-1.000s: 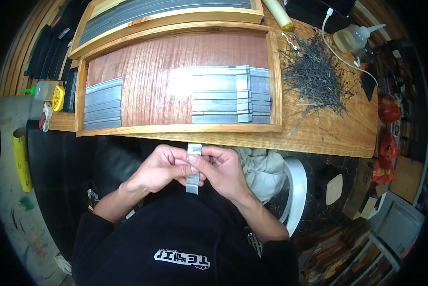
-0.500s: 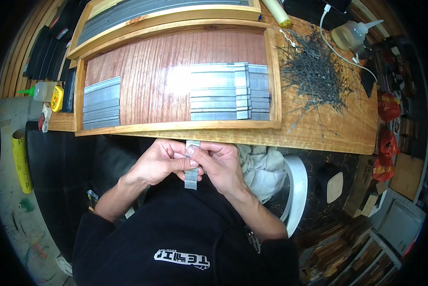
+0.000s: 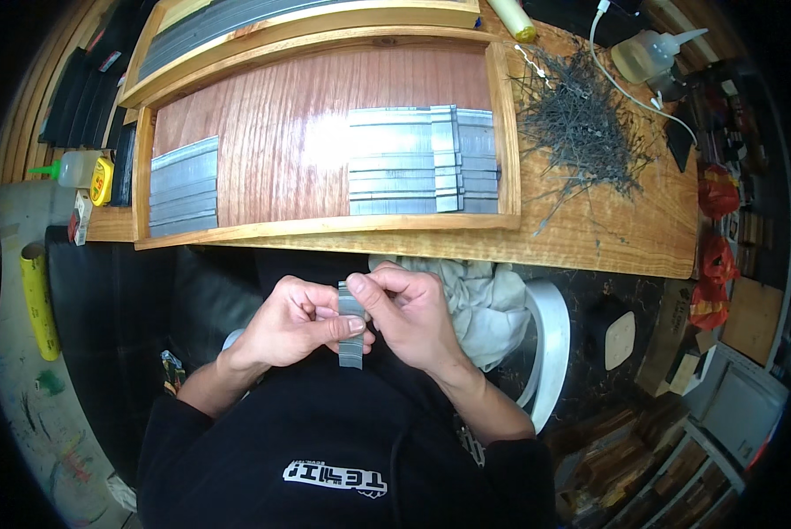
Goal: The person assembles small rectangular metal pieces by hand, aligning and joining them into a stack. They repeatedly pick up pieces from a wooden tray, fit them together, and place the assembled stack back into the tray.
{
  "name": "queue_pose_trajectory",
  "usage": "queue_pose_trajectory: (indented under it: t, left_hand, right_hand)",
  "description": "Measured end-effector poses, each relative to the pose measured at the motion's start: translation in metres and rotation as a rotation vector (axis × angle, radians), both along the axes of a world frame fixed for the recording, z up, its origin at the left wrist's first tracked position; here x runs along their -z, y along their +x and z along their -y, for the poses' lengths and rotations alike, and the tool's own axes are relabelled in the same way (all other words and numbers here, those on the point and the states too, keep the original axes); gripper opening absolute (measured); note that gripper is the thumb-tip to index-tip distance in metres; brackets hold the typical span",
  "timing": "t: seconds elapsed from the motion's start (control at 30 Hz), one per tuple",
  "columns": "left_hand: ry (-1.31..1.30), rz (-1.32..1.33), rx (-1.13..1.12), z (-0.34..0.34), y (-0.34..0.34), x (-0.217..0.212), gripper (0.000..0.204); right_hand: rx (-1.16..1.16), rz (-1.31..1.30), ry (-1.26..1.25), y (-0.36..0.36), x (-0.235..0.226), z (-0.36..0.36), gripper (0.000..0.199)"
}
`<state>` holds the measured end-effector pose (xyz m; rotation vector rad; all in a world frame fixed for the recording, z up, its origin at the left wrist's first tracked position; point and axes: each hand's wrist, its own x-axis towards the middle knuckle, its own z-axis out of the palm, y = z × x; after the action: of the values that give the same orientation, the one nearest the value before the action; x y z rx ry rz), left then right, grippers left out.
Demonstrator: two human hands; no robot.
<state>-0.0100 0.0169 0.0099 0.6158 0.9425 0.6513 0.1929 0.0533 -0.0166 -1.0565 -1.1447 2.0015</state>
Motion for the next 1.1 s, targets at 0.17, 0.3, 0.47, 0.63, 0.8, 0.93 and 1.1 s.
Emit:
queue_pose_trajectory:
  t: [0.17, 0.3, 0.47, 0.63, 0.8, 0.93, 1.1]
  left_hand:
    - [-0.034, 0.026, -0.043, 0.008, 0.003, 0.005, 0.016]
    - [-0.047, 0.041, -0.046, 0.008, 0.000, 0.003, 0.017]
    - [-0.033, 0.056, -0.042, 0.008, -0.002, 0.003, 0.018]
    - [-0.064, 0.040, -0.014, 0.005, -0.004, -0.001, 0.018]
    - [-0.048, 0.058, -0.031, 0.008, -0.003, 0.003, 0.019]
    - [-0.060, 0.068, -0.075, 0.010, -0.002, 0.000, 0.019]
    - [-0.045, 0.050, -0.041, 0.010, -0.004, 0.000, 0.021]
  right_hand:
    - [0.041, -0.135, -0.082, -0.006, -0.002, 0.006, 0.011]
    - [-0.044, -0.171, -0.127, -0.002, -0.005, 0.003, 0.016]
    - [-0.043, -0.186, -0.125, -0.002, -0.001, 0.005, 0.017]
    - [-0.046, -0.151, -0.144, -0.002, -0.007, 0.006, 0.017]
    - [-0.055, -0.082, -0.054, -0.002, -0.009, 0.007, 0.022]
    - [0.035, -0.090, -0.021, -0.004, -0.015, 0.010, 0.029]
    - [0.046, -0.051, 0.017, -0.001, -0.013, 0.011, 0.029]
